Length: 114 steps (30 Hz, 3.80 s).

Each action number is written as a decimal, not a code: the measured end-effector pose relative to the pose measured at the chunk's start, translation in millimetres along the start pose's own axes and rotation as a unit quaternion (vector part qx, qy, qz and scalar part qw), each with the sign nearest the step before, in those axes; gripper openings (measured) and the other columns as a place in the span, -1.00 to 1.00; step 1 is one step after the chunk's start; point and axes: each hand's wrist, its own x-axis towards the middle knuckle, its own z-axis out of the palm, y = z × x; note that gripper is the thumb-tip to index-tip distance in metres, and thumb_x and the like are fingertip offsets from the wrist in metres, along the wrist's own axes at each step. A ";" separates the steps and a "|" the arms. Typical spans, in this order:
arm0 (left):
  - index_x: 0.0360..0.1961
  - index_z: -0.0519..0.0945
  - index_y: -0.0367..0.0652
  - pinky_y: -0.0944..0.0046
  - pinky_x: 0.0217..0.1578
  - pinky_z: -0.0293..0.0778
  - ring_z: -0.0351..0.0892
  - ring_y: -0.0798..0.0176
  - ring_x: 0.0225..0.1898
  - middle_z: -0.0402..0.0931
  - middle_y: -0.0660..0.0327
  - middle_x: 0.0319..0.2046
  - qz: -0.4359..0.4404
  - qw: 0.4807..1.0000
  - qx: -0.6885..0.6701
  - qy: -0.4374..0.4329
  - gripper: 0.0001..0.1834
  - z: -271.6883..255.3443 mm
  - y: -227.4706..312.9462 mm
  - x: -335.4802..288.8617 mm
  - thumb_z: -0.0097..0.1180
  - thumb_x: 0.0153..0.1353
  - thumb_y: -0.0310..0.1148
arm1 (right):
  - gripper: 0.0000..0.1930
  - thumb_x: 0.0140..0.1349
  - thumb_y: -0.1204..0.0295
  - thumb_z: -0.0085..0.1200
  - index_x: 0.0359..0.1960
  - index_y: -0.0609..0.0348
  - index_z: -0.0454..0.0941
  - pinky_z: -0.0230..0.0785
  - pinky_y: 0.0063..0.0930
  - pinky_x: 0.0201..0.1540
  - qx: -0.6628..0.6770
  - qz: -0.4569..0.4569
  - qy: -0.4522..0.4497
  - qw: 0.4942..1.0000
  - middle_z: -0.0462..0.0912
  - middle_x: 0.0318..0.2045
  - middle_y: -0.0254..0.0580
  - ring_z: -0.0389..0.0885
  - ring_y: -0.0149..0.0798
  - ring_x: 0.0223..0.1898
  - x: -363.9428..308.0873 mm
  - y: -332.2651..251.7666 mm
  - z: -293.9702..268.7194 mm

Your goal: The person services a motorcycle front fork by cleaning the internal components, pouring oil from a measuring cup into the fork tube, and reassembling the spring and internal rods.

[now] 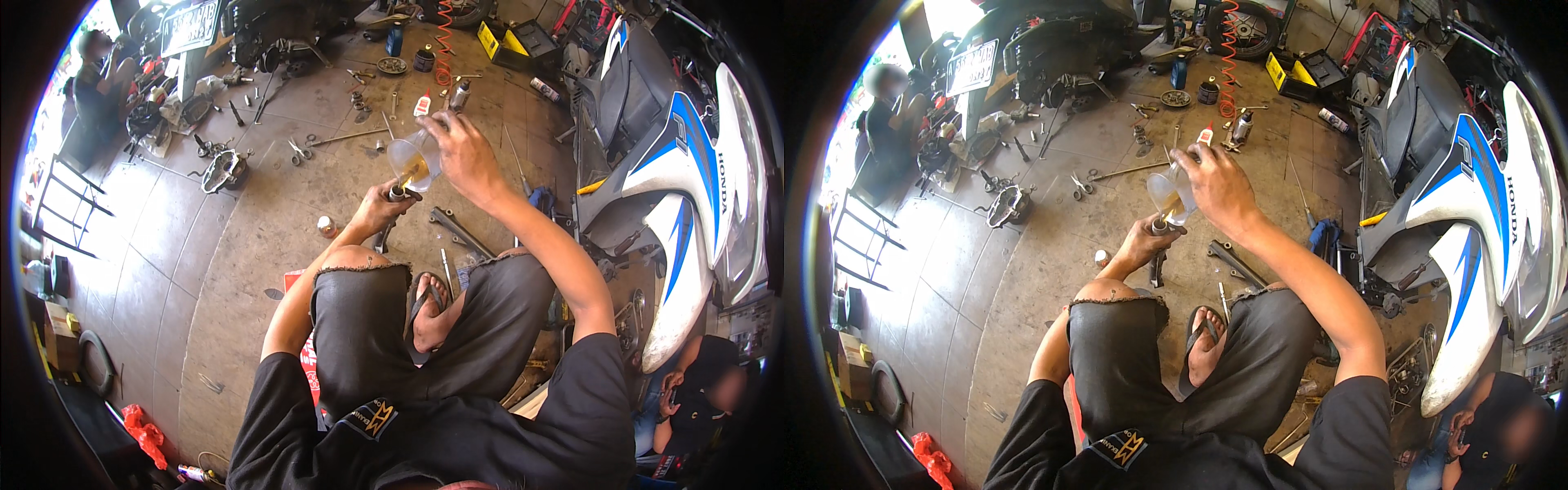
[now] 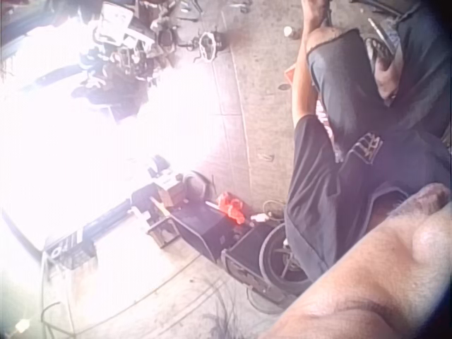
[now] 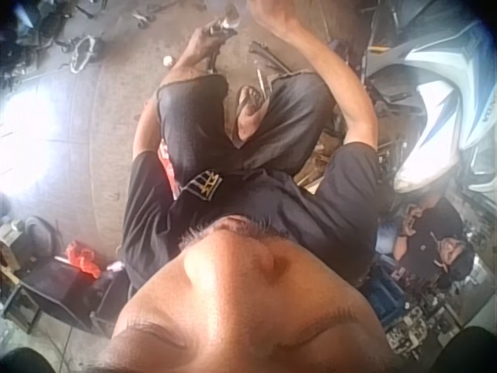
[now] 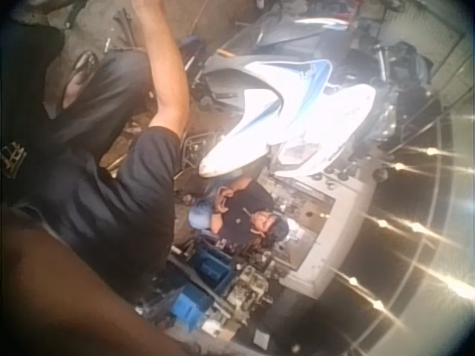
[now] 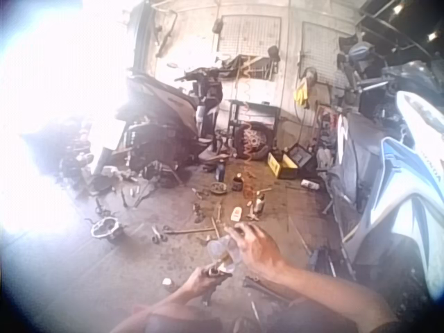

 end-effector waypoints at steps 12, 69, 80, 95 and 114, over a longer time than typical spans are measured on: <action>-0.09 0.67 -0.10 0.45 -0.51 0.20 0.27 0.57 -0.54 0.40 0.49 -0.58 0.010 1.000 0.009 0.004 -0.76 -0.7 -2.3 0.9 0.27 0.20 -0.36 | -0.58 0.20 0.60 -0.04 0.12 0.10 0.54 0.55 -0.22 0.05 -0.004 -0.007 -0.007 1.000 0.57 -0.04 0.00 0.59 0.00 -0.01 1.4 -2.3 -2.6; -0.09 0.70 -0.10 0.41 -0.52 0.21 0.28 0.55 -0.56 0.37 0.47 -0.62 -0.006 1.000 0.026 0.013 -0.73 1.1 3.0 -2.1 0.30 0.19 -0.30 | -0.53 0.15 0.48 0.06 0.15 -0.06 0.54 0.55 -0.27 -0.02 -0.050 -0.028 -0.006 0.998 0.56 -0.03 -0.11 0.59 -0.03 -0.01 -1.3 -13.4 -4.3; 0.22 0.52 -0.07 0.38 -0.50 0.34 0.35 0.51 -0.52 0.50 0.38 -0.53 -0.001 0.999 -0.024 0.026 -0.47 -9.3 -6.0 -4.0 0.30 0.19 -0.37 | -0.54 0.17 0.43 0.05 0.17 -0.07 0.53 0.57 -0.23 -0.05 -0.080 -0.068 0.021 0.994 0.57 -0.01 -0.06 0.61 0.00 -0.03 9.7 -21.2 4.7; 0.36 0.36 0.16 0.30 -0.35 0.48 0.44 0.43 -0.47 0.61 0.30 -0.42 0.112 0.994 0.000 -0.005 -0.30 -12.0 -7.5 -10.8 0.28 0.17 -0.33 | -0.36 0.08 0.69 -0.06 0.26 -0.04 0.44 0.40 -0.12 0.15 -0.050 -0.052 -0.038 0.997 0.51 0.01 -0.01 0.49 0.07 0.07 7.7 -28.3 -4.7; 0.38 0.34 0.18 0.29 -0.38 0.45 0.42 0.43 -0.48 0.55 0.32 -0.47 0.103 0.995 0.005 -0.008 -0.29 -13.0 -1.5 -11.7 0.27 0.19 -0.32 | -0.31 0.07 0.70 -0.08 0.30 -0.10 0.40 0.34 -0.12 0.20 -0.074 -0.057 -0.060 0.994 0.51 0.01 -0.08 0.46 0.02 0.11 9.8 -34.2 -11.8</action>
